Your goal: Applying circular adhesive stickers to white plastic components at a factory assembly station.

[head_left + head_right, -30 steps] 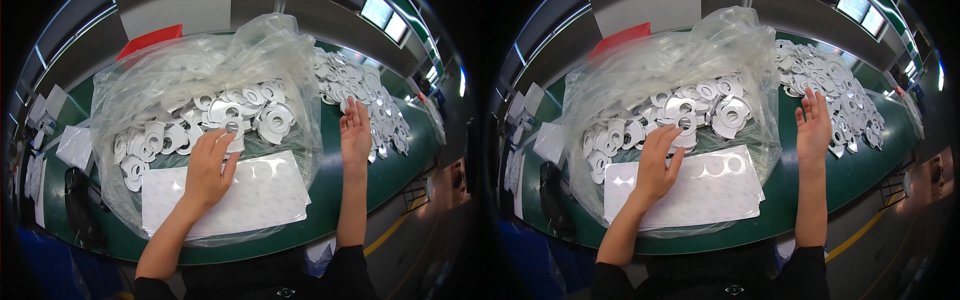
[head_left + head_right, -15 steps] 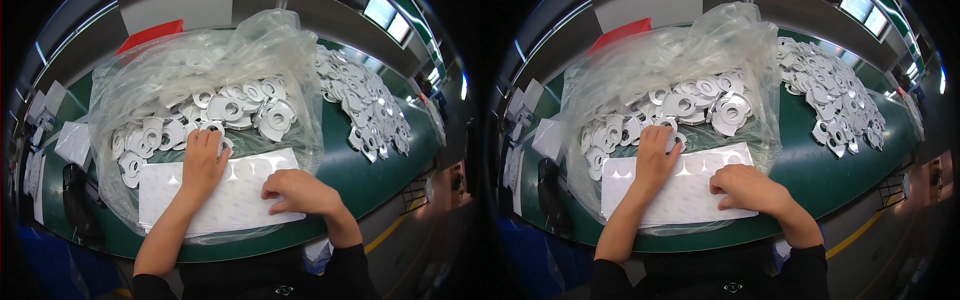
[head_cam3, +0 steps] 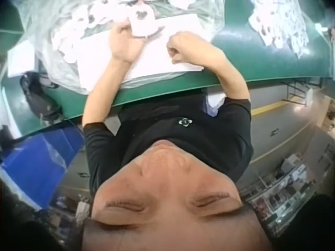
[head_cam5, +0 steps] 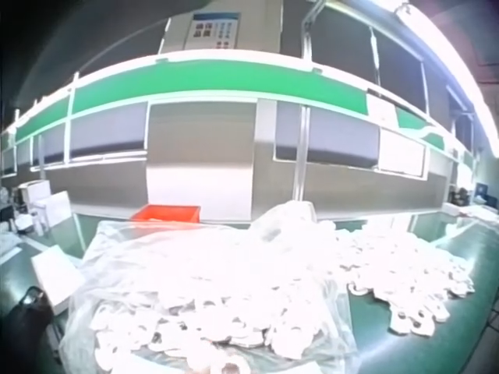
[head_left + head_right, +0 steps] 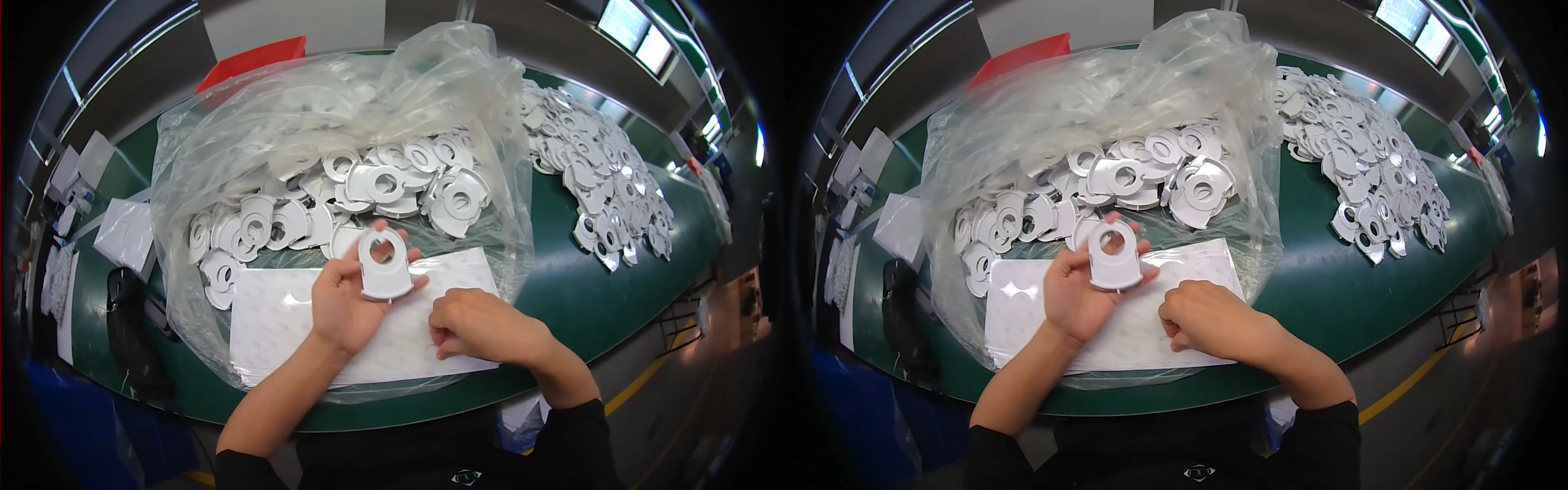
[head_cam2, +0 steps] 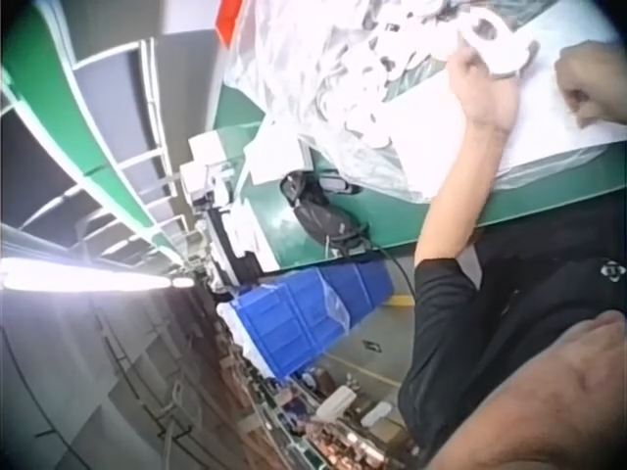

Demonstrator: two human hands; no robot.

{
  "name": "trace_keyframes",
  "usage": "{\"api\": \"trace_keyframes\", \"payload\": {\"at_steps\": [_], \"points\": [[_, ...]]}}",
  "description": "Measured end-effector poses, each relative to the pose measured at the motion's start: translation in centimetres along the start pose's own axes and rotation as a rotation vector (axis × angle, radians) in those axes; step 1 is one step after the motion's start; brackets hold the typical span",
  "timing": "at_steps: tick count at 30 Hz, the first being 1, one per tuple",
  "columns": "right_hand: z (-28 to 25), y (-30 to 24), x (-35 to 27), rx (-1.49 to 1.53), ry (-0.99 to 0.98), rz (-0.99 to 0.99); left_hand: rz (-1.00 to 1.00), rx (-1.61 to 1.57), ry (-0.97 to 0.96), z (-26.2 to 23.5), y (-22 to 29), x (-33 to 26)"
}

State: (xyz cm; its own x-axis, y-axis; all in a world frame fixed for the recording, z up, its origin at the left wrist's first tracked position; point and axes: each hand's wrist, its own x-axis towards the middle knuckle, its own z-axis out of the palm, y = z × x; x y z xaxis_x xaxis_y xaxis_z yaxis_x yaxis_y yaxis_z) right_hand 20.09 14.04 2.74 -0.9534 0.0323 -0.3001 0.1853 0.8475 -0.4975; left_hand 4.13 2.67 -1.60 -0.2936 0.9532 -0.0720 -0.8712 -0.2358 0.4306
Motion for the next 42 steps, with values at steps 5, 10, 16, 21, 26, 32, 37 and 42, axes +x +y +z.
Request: {"api": "trace_keyframes", "payload": {"at_steps": [5, 10, 16, 21, 26, 32, 37, 42], "points": [[-0.1, 0.7, -0.4, 0.040, 0.162, -0.126, -0.148, -0.039, 0.054, -0.9, -1.2, 0.5], [-2.8, 2.6, -1.8, 0.444, -0.059, -0.299, -0.127, 0.089, -0.024, -1.8, -1.7, 0.5], [-4.0, 4.2, -3.1, 1.289, 0.446, -0.542, -0.150, 0.135, 0.018, -1.3, -2.0, 0.6], [-1.7, 4.4, 0.5, 1.329, 0.655, -0.065, -0.185, 0.101, 0.027, -0.2, -1.6, 0.3], [-1.3, 3.9, 1.2, 1.392, 0.693, -0.015, -0.223, 0.108, -0.060, -1.1, -1.5, 0.3], [-1.0, 4.5, 1.0, 1.394, 0.752, 0.014, -0.262, 0.174, -0.085, -0.4, -1.7, -0.6], [-0.9, 4.4, 0.8, 1.432, 0.736, 0.004, -0.272, 0.191, -0.098, -0.2, -1.6, -0.9], [-0.7, 4.4, 1.2, 1.427, 0.726, 0.025, -0.256, 0.147, -0.078, -0.4, -1.6, -0.4]]}}
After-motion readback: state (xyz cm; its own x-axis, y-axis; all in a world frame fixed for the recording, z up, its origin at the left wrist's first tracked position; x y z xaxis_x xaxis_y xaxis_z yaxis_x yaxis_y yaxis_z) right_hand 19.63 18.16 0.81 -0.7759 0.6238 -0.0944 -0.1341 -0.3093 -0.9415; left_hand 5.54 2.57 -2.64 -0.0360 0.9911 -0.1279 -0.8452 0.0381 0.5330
